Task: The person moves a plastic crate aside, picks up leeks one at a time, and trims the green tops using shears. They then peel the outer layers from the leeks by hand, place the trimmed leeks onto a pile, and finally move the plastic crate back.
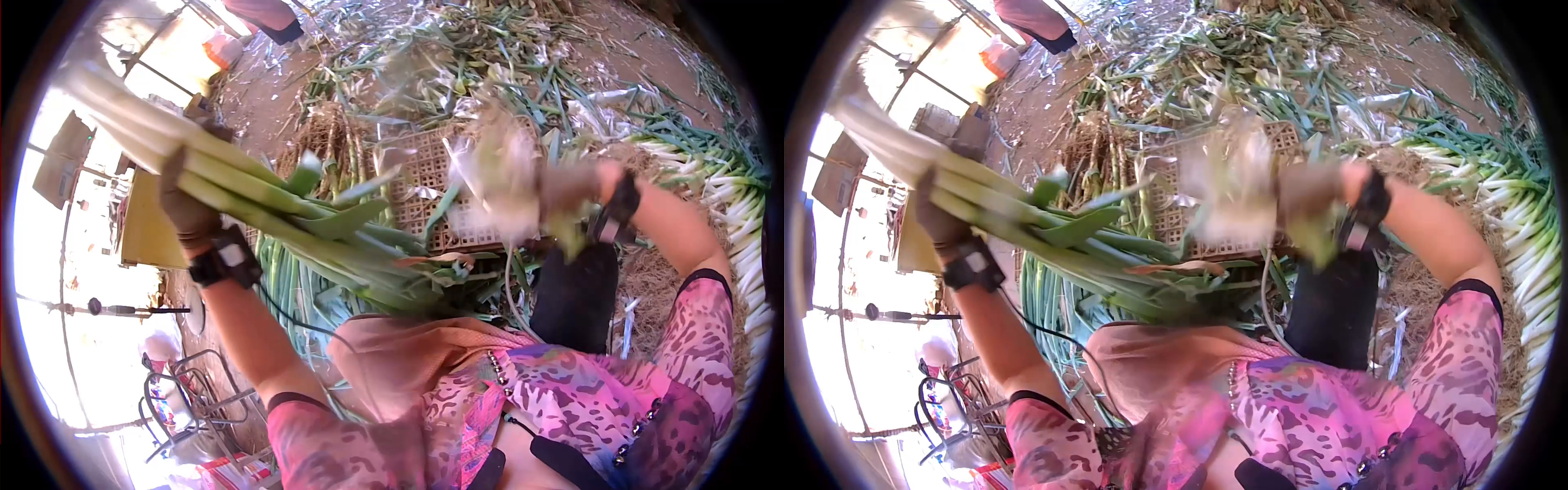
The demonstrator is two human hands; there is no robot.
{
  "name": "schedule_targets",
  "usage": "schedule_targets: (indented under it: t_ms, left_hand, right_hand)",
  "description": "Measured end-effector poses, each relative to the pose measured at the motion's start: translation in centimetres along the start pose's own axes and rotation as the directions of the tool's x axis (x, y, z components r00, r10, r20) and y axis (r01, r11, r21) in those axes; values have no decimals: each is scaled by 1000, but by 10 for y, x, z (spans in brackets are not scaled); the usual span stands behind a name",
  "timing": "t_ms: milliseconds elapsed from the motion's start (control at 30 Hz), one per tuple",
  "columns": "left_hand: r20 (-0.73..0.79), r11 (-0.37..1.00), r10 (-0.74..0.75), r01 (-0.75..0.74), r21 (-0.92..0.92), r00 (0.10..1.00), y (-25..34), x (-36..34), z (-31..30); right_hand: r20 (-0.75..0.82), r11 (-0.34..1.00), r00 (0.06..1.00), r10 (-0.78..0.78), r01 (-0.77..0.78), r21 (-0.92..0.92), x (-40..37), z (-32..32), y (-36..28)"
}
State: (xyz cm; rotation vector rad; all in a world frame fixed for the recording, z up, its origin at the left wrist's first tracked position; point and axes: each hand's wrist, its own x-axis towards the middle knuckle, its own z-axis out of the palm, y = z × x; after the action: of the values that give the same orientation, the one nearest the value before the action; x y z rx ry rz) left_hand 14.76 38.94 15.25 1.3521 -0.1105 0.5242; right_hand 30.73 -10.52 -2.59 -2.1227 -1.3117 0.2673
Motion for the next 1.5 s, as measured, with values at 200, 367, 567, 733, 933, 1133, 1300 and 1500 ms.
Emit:
schedule_targets:
  t_ms: [200,367,567,733,933,1133,1300,1500]
  left_hand:
    - [207,959,254,-218,-178,945,100,10,12]
    - [445,932,290,-144,-333,847,109,-7,31]
    - [175,941,314,-280,-192,933,117,-26,46]
    - [130,964,267,-263,-42,955,131,-52,16]
    - [166,954,242,-203,-222,956,146,-67,-62]
    - [-4,935,300,-295,-195,954,129,-83,8]
    - [158,957,289,-286,-42,944,130,-86,44]
    - [106,434,481,-341,834,871,119,-76,-66]
  right_hand:
    - [89,991,992,-94,84,106,106,-21,-65]
    - [-509,929,780,-363,259,-266,164,-132,-156]
    - [-58,925,949,-309,314,211,160,37,-235]
    - [-383,910,843,-378,263,-321,115,77,-161]
    - [779,834,451,436,124,-538,-20,105,-94]
    - [-309,927,875,-371,329,-181,78,79,-202]
    - [28,938,988,-151,152,-310,157,109,-227]
    - [-647,966,731,219,-254,41,109,-16,-122]
